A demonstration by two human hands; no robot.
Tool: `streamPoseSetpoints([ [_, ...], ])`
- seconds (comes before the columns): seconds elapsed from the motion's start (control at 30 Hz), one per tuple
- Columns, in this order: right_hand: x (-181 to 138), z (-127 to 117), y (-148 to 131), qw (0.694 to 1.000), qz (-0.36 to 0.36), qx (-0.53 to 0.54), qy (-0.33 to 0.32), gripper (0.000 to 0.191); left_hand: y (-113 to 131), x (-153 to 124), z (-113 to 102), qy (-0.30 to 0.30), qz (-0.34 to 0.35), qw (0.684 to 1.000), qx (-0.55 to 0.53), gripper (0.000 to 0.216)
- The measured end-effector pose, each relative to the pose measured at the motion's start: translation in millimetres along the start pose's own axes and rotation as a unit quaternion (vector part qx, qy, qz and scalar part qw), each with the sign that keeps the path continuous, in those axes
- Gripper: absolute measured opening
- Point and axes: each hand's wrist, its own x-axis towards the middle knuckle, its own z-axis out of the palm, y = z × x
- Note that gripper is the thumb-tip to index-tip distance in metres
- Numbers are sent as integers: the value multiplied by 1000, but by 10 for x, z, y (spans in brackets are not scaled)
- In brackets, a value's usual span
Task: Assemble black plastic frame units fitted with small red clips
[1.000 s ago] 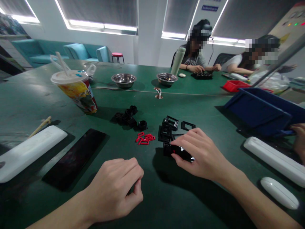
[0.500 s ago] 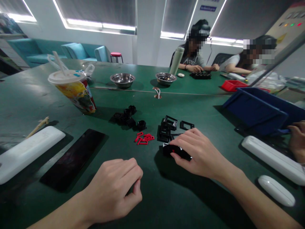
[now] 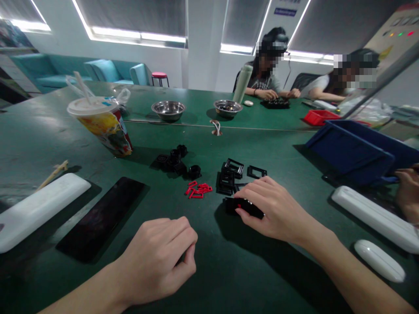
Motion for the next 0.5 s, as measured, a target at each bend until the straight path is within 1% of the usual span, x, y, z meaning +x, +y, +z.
streamPoseSetpoints([
  [0.5, -18, -22, 29, 1000, 8, -3, -23, 18, -11, 5, 5, -8, -2, 1000, 3, 16],
])
